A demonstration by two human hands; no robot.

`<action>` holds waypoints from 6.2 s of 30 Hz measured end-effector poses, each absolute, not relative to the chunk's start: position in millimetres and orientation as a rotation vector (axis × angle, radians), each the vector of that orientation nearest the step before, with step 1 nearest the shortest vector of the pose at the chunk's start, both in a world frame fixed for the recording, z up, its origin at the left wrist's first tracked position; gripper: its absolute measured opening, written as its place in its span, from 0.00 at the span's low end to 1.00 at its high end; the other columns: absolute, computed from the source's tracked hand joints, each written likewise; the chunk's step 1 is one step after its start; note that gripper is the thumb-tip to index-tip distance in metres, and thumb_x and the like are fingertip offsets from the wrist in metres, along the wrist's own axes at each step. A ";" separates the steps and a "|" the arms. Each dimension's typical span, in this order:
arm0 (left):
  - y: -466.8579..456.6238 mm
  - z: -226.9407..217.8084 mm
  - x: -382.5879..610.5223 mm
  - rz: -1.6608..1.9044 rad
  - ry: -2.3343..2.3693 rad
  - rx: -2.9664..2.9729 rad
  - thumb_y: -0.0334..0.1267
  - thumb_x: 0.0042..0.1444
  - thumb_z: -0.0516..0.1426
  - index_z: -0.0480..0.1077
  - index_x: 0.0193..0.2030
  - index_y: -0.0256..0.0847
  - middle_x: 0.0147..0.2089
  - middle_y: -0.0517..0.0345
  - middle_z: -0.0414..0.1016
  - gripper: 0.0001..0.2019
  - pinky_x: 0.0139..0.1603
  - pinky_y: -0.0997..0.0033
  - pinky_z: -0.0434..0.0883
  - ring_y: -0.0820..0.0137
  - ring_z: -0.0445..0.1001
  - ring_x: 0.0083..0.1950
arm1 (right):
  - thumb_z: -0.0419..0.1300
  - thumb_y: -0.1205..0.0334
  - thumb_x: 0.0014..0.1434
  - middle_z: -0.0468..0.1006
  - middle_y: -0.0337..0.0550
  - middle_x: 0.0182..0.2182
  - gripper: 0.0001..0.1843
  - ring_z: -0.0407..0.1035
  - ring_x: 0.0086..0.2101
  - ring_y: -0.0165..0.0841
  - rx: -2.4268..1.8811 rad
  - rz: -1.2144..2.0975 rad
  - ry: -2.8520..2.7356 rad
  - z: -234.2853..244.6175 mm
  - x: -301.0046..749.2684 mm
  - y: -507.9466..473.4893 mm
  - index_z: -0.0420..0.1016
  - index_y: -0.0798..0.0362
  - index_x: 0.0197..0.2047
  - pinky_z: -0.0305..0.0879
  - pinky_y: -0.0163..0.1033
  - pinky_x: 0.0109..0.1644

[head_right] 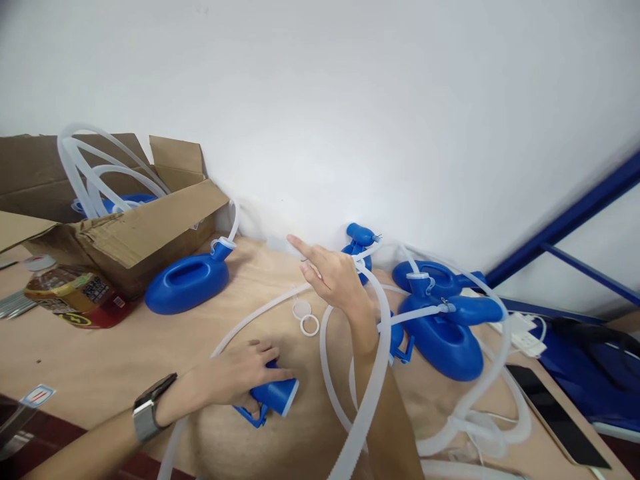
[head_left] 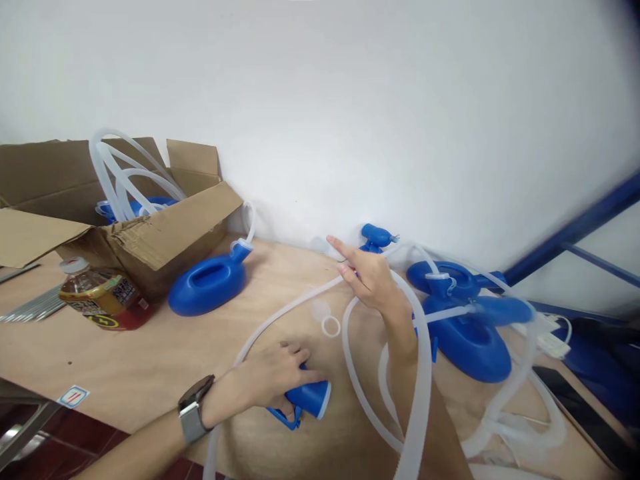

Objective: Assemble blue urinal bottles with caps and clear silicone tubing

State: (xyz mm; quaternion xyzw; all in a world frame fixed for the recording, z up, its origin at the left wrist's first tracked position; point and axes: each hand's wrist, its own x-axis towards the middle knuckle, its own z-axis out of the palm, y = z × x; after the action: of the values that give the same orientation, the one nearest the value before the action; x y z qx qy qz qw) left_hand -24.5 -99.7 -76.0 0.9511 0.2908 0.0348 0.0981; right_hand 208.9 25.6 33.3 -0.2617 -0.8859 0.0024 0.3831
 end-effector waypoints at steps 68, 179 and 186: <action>-47.7 13.8 -45.9 1.295 0.868 2.249 0.39 0.61 0.69 0.65 0.65 0.54 0.62 0.52 0.78 0.28 0.59 0.50 0.81 0.52 0.80 0.61 | 0.49 0.48 0.77 0.64 0.37 0.18 0.33 0.60 0.21 0.30 -1.025 0.554 -1.825 12.6 237.9 -1.3 0.58 0.49 0.19 0.55 0.41 0.29; -29.4 16.0 -58.1 1.559 1.157 2.063 0.42 0.44 0.77 0.65 0.57 0.47 0.54 0.53 0.71 0.37 0.46 0.63 0.82 0.58 0.79 0.51 | 0.69 0.47 0.62 0.84 0.42 0.28 0.17 0.78 0.31 0.37 -0.785 1.029 -1.269 1.0 172.6 4.9 0.84 0.51 0.30 0.78 0.43 0.40; -29.7 14.7 -49.9 1.548 1.099 1.854 0.42 0.45 0.77 0.66 0.56 0.47 0.55 0.52 0.71 0.35 0.42 0.63 0.84 0.57 0.82 0.50 | 0.70 0.46 0.60 0.85 0.42 0.28 0.17 0.79 0.31 0.37 -0.769 1.012 -1.246 -8.4 167.9 13.3 0.85 0.51 0.31 0.79 0.41 0.40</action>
State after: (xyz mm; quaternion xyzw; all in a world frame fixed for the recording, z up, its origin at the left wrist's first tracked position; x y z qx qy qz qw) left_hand -49.9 -29.7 14.7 0.6781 0.4019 0.5660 0.2415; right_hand 167.9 13.3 -8.4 -0.3356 -0.5440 0.4417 0.6296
